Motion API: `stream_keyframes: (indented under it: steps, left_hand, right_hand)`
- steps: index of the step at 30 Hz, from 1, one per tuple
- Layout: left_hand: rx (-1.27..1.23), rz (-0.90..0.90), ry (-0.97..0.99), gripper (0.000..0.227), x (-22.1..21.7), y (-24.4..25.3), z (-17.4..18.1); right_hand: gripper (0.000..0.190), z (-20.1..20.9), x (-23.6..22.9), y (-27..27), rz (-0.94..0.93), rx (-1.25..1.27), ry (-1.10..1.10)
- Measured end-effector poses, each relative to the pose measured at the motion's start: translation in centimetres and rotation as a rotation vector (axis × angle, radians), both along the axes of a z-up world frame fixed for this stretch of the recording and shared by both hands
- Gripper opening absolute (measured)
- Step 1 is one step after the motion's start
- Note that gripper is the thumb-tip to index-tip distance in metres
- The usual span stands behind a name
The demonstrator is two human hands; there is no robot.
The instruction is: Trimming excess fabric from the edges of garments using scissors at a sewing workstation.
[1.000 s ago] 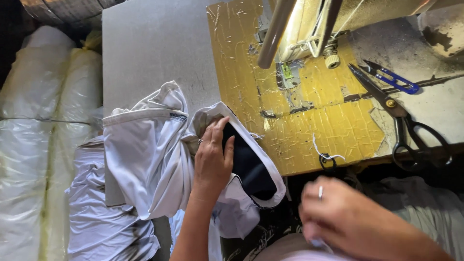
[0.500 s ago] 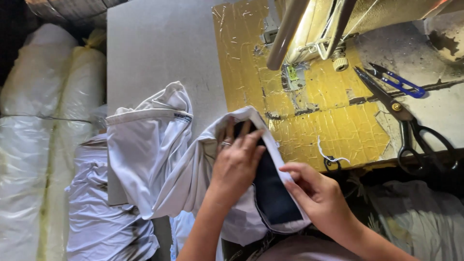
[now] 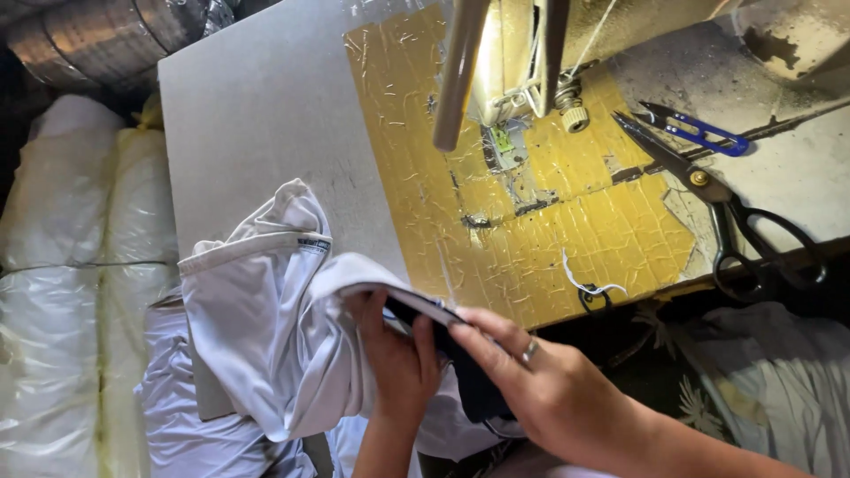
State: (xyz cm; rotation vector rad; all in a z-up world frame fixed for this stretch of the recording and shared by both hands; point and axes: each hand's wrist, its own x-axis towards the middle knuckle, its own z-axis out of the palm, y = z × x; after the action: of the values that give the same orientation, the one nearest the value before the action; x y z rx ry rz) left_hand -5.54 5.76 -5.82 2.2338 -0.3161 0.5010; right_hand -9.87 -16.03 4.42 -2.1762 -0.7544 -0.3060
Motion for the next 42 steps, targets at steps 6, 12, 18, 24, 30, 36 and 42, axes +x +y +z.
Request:
stream_keyframes:
  steps: [6,12,18,24,30,36,42]
  left_hand:
    - [0.277,-0.091,0.002,0.060,0.7,-2.1,3.0]
    - [0.378,-0.150,-0.006,0.053,1.8,-3.7,2.4]
    - [0.377,-0.104,-0.053,0.042,1.9,-3.8,2.8]
    - [0.460,-0.121,-0.031,0.040,3.7,-5.8,5.7]
    - [0.486,-0.136,0.059,0.045,5.2,-7.1,5.4]
    - [0.626,-0.020,-0.071,0.047,4.6,-8.9,5.6]
    - [0.416,-0.154,0.185,0.050,4.6,-8.5,5.8]
  right_hand:
    - [0.045,-1.0,-1.5,-1.5,-0.026,0.096,0.211]
    - [0.044,-0.6,4.1,-2.0,-0.175,0.147,0.104]
    - [0.011,0.2,7.1,-0.7,-0.153,0.197,0.028]
    - [0.017,-3.5,6.4,-2.6,-0.278,-0.060,0.312]
    - [0.023,-3.9,5.6,-4.4,-0.365,-0.555,0.319]
    - [0.022,-3.8,3.6,-4.7,-0.447,-0.470,-0.029]
    - [0.027,-3.6,2.1,-4.9,-0.243,-0.391,-0.252]
